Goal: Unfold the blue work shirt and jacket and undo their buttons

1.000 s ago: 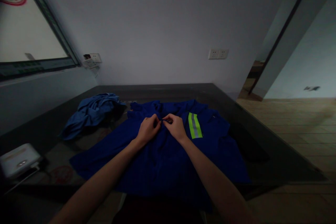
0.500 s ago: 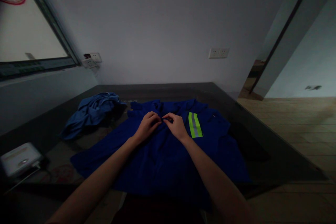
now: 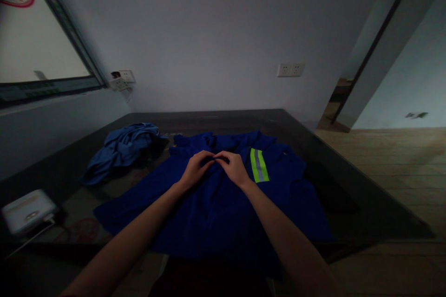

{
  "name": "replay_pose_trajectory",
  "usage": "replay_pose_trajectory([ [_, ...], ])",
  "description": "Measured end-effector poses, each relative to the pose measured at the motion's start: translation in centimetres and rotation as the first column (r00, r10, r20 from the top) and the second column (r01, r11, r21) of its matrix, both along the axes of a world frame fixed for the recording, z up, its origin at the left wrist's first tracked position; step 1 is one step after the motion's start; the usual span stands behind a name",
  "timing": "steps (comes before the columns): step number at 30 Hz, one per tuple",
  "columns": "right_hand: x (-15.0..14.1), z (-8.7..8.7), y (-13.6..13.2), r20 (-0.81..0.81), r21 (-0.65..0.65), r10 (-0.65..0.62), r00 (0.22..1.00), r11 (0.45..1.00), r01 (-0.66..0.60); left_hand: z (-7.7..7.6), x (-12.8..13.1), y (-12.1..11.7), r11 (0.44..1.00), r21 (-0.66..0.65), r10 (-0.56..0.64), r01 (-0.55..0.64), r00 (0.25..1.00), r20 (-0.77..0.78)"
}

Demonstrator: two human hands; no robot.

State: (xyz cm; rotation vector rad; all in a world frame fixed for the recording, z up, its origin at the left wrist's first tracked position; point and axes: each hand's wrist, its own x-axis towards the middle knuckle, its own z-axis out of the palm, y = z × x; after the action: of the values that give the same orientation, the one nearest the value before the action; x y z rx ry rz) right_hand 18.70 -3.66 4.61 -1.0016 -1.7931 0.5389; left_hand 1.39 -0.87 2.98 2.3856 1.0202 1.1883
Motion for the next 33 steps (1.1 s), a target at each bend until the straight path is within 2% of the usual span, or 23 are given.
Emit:
replay_pose_trajectory([
  [4, -0.1, -0.1, 0.0, 0.001, 0.021, 0.036, 0.999, 0.999, -0.036, -0.1, 0.0, 0.2, 1.0, -0.006, 0.012, -0.012, 1.0, -0.015],
  [11, -0.2, -0.1, -0.1, 0.022, 0.009, 0.03, 0.999, 1.0, -0.03, -0.4, 0.3, -0.3, 0.999, 0.038, 0.037, -0.033, 0.993, -0.115],
  [14, -0.1, -0.1, 0.1, 0.022, 0.0, 0.038, 0.999, 0.999, -0.038, 0.1, 0.2, -0.3, 0.999, 0.033, 0.007, -0.003, 0.994, -0.105],
  [17, 0.1, -0.4, 0.5, 0.037, -0.02, -0.029, 0.999, 0.999, 0.03, 1.1, -0.8, 0.4, 0.998, 0.037, -0.05, 0.051, 0.998, -0.036],
  [18, 0.2, -0.5, 0.7, 0.054, -0.027, -0.066, 0.996, 0.997, 0.068, 1.3, -1.3, 0.9, 0.999, 0.029, -0.025, 0.025, 1.0, 0.006],
  [21, 0.4, -0.7, 1.1, 0.116, -0.039, -0.161, 0.98, 0.985, 0.166, 1.4, -3.2, 2.6, 0.987, -0.037, 0.162, -0.159, 0.982, 0.092],
  [23, 0.6, -0.8, 1.2, 0.143, -0.046, -0.184, 0.973, 0.98, 0.192, 0.9, -4.3, 3.6, 0.968, -0.065, 0.242, -0.241, 0.97, 0.016],
  [27, 1.2, -0.6, 1.5, 0.145, -0.054, -0.23, 0.962, 0.969, 0.239, -0.1, -5.5, 4.6, 0.969, -0.067, 0.219, -0.24, 0.948, -0.232],
  [33, 2.4, -0.2, 2.0, 0.114, -0.028, -0.335, 0.935, 0.94, 0.34, -0.6, -5.8, 4.6, 0.961, -0.087, 0.225, -0.263, 0.925, -0.305],
])
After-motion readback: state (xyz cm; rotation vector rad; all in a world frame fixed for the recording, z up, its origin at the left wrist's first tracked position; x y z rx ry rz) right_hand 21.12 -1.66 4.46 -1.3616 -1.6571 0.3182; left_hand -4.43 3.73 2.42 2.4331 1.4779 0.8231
